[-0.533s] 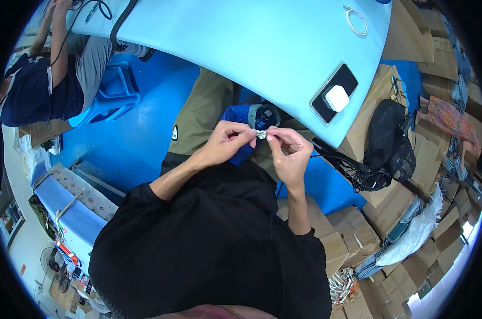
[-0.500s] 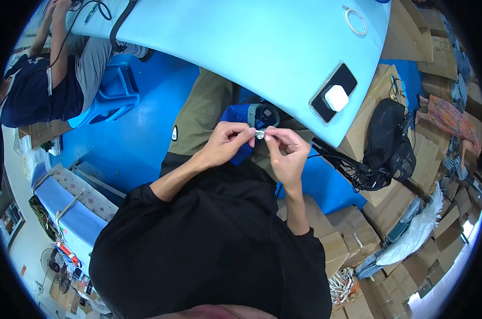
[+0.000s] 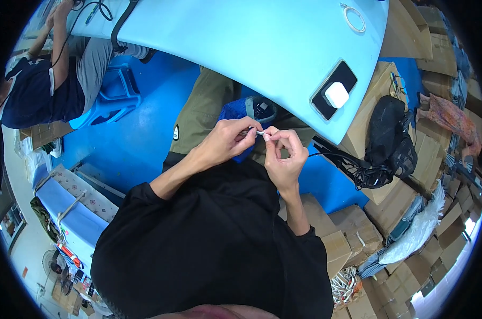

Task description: Assembling mesh products by attaching cords and hardware.

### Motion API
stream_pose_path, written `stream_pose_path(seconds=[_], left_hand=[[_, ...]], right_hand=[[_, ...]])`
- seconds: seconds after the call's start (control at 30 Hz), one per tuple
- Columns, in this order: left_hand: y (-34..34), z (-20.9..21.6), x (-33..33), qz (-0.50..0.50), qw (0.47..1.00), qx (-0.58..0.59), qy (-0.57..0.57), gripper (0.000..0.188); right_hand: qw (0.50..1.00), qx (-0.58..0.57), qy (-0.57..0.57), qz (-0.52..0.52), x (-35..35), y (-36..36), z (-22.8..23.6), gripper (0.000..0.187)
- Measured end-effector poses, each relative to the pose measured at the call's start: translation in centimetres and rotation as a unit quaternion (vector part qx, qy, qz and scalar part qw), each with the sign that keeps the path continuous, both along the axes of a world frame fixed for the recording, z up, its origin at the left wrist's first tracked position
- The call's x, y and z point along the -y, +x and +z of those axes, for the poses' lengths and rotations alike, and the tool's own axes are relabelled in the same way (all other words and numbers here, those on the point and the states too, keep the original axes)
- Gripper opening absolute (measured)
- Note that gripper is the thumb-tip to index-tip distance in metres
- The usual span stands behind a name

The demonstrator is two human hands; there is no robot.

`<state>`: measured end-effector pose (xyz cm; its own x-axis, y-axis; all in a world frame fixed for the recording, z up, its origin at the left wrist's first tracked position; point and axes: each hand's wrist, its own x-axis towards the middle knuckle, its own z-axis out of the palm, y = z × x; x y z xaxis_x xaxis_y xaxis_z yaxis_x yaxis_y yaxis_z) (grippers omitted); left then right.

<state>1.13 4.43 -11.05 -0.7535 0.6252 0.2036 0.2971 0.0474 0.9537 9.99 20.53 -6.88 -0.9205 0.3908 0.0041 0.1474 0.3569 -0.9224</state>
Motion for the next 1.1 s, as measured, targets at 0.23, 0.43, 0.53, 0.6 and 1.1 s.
stream_pose_path(seconds=[0.23,0.43,0.53,0.6,1.1], left_hand=[[1.1,0.6,-0.1,-0.029,0.982,0.184,0.026,0.018],[1.0,0.8,-0.1,-0.065,0.969,0.222,0.085,0.031],[0.7,1.0,-0.1,-0.065,0.966,0.227,0.106,0.034],[0.4,1.1,-0.1,-0.064,0.968,0.214,0.11,0.035],[-5.4,5.8,4.3,-0.282,0.951,-0.099,-0.074,0.003]], right_hand=[[0.998,-0.004,-0.066,0.004,1.0,-0.9,1.6,0.02],[0.992,0.068,0.037,0.097,-0.5,-0.6,-0.1,0.016],[0.992,0.07,0.028,0.106,-0.3,-0.7,0.0,0.019],[0.993,0.054,0.026,0.106,0.0,-0.7,0.0,0.021],[0.946,0.15,-0.14,0.252,-1.7,0.8,5.3,0.032]])
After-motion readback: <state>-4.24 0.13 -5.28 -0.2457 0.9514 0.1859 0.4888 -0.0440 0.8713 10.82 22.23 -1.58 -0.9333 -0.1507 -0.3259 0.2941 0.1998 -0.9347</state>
